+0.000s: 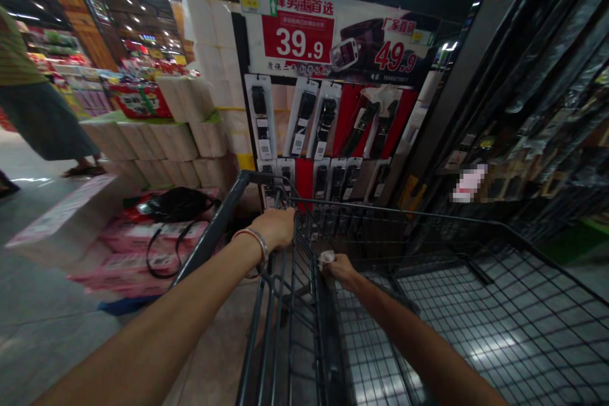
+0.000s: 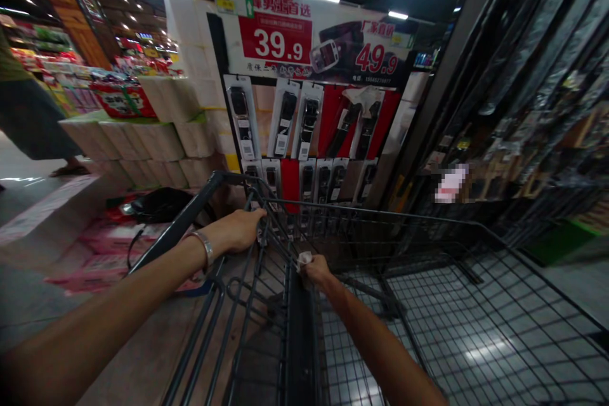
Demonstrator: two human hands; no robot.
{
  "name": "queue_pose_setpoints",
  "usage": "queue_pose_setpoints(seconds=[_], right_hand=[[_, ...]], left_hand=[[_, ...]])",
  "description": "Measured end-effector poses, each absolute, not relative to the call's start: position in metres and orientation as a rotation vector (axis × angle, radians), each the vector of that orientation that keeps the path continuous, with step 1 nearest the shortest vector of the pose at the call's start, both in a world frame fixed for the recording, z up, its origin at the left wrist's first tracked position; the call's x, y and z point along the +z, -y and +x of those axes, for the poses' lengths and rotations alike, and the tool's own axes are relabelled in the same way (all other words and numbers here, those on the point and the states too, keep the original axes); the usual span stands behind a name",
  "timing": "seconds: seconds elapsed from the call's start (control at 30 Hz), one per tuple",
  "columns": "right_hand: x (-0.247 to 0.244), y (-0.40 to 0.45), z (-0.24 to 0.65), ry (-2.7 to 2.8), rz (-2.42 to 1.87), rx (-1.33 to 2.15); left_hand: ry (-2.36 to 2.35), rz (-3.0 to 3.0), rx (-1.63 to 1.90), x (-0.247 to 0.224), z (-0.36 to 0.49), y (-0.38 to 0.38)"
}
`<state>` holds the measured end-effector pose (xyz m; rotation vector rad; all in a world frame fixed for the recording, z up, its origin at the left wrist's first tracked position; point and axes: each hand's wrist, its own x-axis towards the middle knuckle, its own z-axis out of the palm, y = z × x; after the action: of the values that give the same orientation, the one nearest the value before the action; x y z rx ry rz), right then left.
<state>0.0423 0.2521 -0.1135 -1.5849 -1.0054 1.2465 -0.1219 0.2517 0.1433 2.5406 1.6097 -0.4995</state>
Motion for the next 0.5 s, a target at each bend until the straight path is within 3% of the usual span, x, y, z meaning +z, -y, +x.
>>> queue_pose_setpoints(seconds=[0.27, 0.5], right_hand=[[-0.081, -0.261, 0.055, 0.895, -1.457, 1.385], [-0.124, -0.239, 0.044, 1.009, -1.653, 1.157]], left_hand=[[-1.605, 2.5, -0.454, 0.141, -0.122, -0.254], [-1.636, 2.489, -0.465, 0.144, -0.119, -0.251]])
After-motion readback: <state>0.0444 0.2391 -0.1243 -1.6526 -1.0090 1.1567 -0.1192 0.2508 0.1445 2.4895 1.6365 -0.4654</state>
